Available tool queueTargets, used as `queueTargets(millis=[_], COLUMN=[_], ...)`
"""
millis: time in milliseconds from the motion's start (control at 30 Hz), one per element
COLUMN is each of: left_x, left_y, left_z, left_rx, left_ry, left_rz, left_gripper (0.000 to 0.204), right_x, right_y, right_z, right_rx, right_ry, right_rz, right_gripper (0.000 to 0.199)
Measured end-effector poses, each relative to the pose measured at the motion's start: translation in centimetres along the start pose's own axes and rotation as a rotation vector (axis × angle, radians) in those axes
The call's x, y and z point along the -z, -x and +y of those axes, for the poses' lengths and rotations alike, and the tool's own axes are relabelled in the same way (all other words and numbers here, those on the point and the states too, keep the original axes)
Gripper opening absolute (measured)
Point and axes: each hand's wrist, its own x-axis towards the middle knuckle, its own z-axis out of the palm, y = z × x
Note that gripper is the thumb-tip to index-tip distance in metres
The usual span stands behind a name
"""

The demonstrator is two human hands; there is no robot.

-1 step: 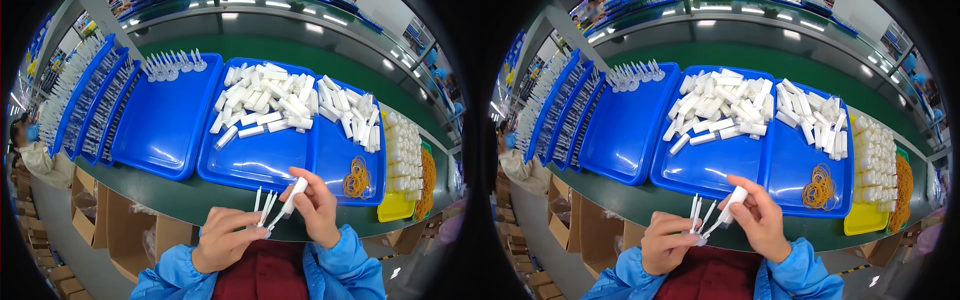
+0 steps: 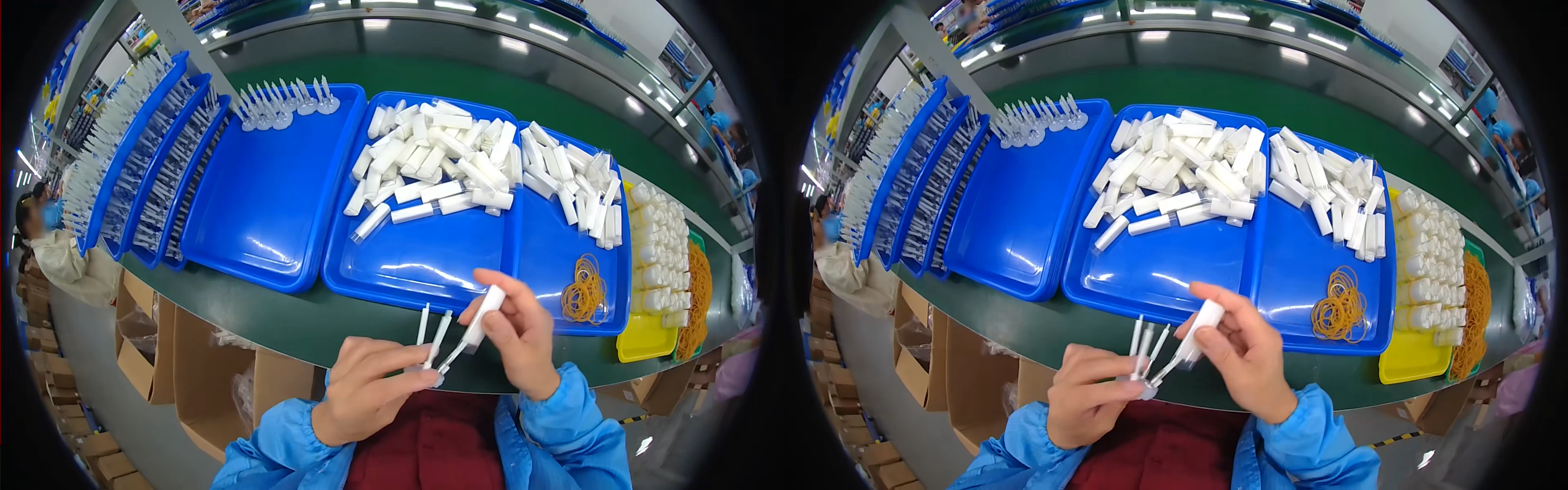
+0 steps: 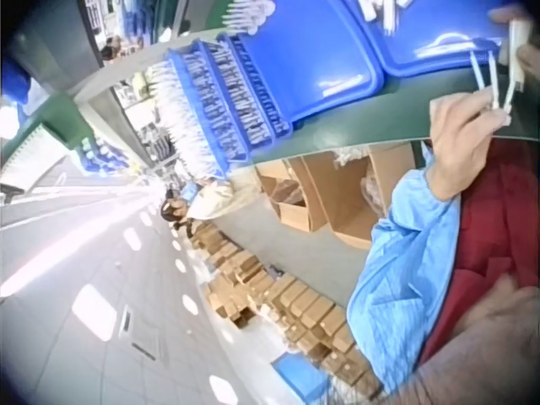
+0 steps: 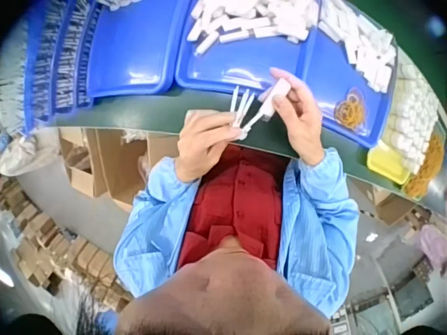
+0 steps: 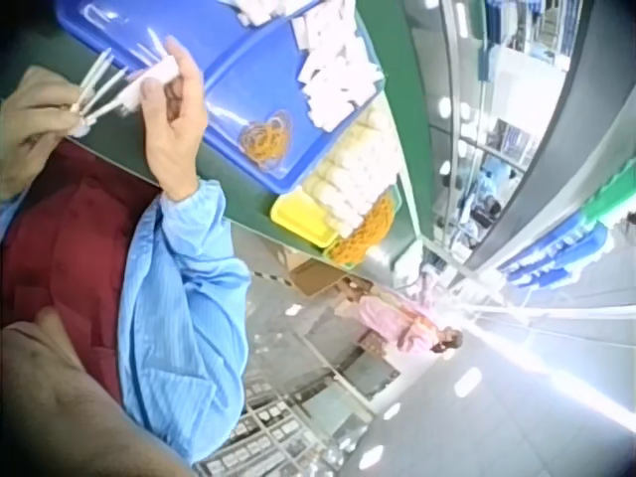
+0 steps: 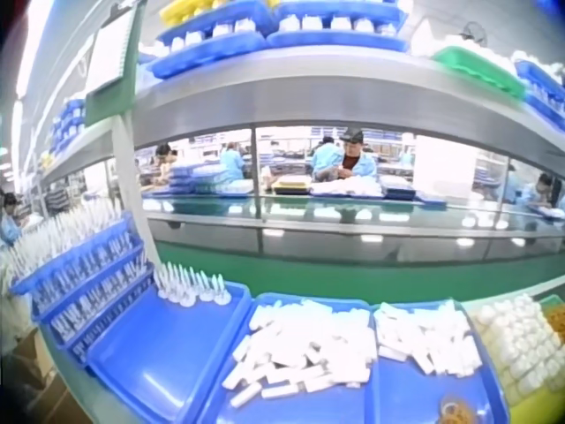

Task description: Assemble small plastic sprayer components and bundle them with rubber bands on a factory production line.

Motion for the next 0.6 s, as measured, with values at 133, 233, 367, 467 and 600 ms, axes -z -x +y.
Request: queueTargets(millis=[133, 233, 367, 467, 600], left_x=[0.1, 0.2, 1.0, 1.0, 0.6], left_y=[0.7, 1.0, 1.0, 1.7, 1.4], left_z=[-0.9, -1.1, -1.7, -2.5, -3.9], left_rx=[-0.016, -0.032, -0.04, 0.003, 0.034], left_ry=[-0.007, -0.01, -0.023, -0.059, -0.061], left_rz=[0.0, 0.085, 0.128, 0.15, 0.225], left_gripper=[0.031, 0.029, 0.027, 0.037, 0.044], right_x=[-1.4, -2.2, -4.6, -3.9, -2.6], right_y=[-0.1, -0.5, -0.3, -4.0, -11.9], right_z=[-0.1, 0.0, 0.5, 0.2, 1.5], right_rx=[0.013, 0.082, 0.154, 0.264, 0.672], right_ry=[-0.033, 0.046, 0.021, 0.391, 1.092], right_rz=[-0.085, -0.194, -0.135, -0.194, -0.033], right_gripper=[0.05, 0.051, 0.046, 0.04, 0.032])
